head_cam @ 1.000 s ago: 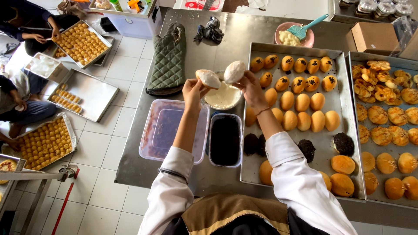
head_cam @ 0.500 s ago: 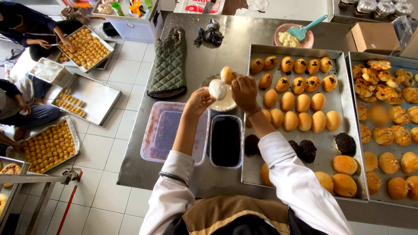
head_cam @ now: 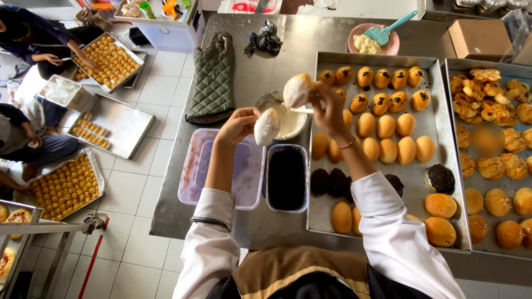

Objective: The person applies cream and chocolate toppings to baked bread by hand, dipping the bread into a bowl of cream and then into a container of chocolate sprinkles before placing them on a tray.

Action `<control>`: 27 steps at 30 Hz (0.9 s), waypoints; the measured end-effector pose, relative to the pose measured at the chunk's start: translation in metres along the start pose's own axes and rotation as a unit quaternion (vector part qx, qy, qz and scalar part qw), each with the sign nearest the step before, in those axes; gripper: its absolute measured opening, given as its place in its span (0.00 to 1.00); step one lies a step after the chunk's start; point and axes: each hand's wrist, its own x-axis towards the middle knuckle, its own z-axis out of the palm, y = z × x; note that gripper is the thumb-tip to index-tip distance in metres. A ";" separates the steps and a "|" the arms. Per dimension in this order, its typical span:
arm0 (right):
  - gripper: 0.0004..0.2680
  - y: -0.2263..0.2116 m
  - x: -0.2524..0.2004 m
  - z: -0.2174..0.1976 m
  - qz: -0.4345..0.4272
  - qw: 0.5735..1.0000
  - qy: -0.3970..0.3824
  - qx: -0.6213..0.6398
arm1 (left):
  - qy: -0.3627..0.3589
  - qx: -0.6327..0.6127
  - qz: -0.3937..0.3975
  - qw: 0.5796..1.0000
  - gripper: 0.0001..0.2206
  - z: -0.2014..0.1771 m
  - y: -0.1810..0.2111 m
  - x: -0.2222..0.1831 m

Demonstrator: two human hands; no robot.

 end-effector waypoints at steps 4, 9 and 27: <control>0.11 0.014 -0.043 0.000 0.196 0.962 -0.151 0.112 | 0.100 0.081 0.027 0.991 0.02 0.016 -0.003 -0.032; 0.06 -0.019 -0.098 0.043 0.085 0.934 -0.285 -0.197 | 0.166 0.110 0.064 0.978 0.03 0.041 -0.016 -0.071; 0.05 -0.042 -0.104 -0.013 0.238 0.951 -0.194 0.035 | 0.045 0.747 0.295 0.594 0.11 0.172 -0.132 -0.131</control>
